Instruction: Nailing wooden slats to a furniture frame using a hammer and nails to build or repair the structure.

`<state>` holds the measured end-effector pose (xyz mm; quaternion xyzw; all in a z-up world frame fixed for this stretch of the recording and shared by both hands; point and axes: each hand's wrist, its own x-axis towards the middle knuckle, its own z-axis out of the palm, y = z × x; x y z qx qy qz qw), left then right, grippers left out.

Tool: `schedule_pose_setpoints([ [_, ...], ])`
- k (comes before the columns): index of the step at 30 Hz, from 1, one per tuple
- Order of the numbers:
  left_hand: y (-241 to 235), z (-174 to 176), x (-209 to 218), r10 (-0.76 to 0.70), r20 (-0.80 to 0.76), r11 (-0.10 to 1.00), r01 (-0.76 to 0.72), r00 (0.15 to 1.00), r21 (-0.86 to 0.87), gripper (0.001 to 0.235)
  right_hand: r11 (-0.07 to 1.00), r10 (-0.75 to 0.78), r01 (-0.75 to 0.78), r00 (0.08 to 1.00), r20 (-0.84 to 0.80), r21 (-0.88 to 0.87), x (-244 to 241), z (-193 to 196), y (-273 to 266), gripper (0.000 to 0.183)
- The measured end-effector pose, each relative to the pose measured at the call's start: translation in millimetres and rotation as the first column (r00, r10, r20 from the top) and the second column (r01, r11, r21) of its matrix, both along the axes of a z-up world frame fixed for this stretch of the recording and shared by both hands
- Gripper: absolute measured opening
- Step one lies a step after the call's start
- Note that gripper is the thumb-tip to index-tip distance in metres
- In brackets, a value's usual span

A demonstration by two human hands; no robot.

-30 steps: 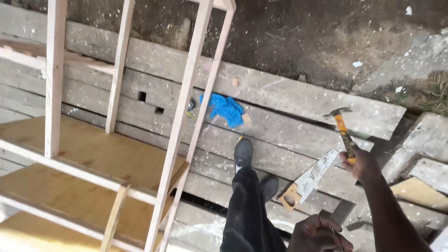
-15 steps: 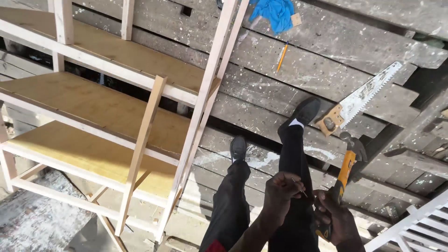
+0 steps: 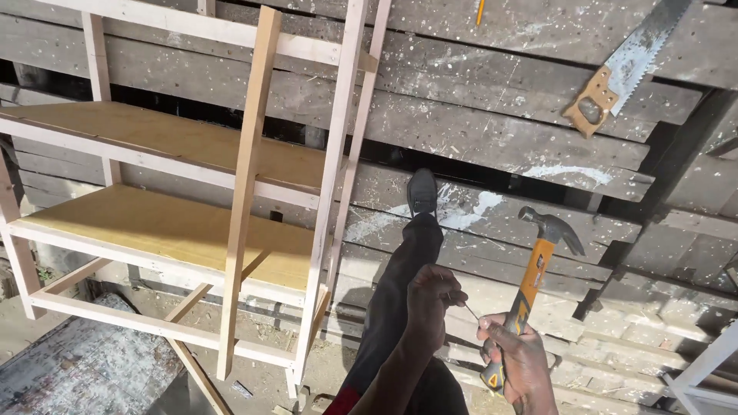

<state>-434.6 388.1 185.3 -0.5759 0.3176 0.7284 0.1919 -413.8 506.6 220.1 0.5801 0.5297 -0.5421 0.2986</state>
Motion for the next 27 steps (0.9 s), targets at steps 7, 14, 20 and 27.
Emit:
schedule_pose_setpoints([
  [7, 35.1, 27.6, 195.8, -0.911, -0.052, 0.371, 0.758, 0.409, -0.537, 0.028, 0.989, -0.024, -0.023, 0.949, 0.315, 0.145, 205.1, 16.8, 15.1, 0.090],
  [14, 18.2, 72.0, 319.8, -0.947, -0.053, 0.317, 0.948, 0.318, 0.026, 0.034, 0.997, -0.077, 0.077, 0.997, 0.015, -0.018, 376.5, 14.8, 8.5, 0.022],
  [20, -12.4, -34.5, 398.9, -0.508, -0.052, -0.775, 0.482, -0.860, -0.409, 0.039, 0.865, -0.483, 0.480, 0.875, 0.020, -0.148, 483.0, -61.8, -30.5, 0.014],
  [27, -136.5, -220.0, 397.3, -0.722, -0.613, 0.398, 0.917, 0.322, 0.014, 0.024, 0.701, -0.706, 0.678, 0.704, -0.080, -0.222, 582.5, -204.9, -97.9, 0.057],
])
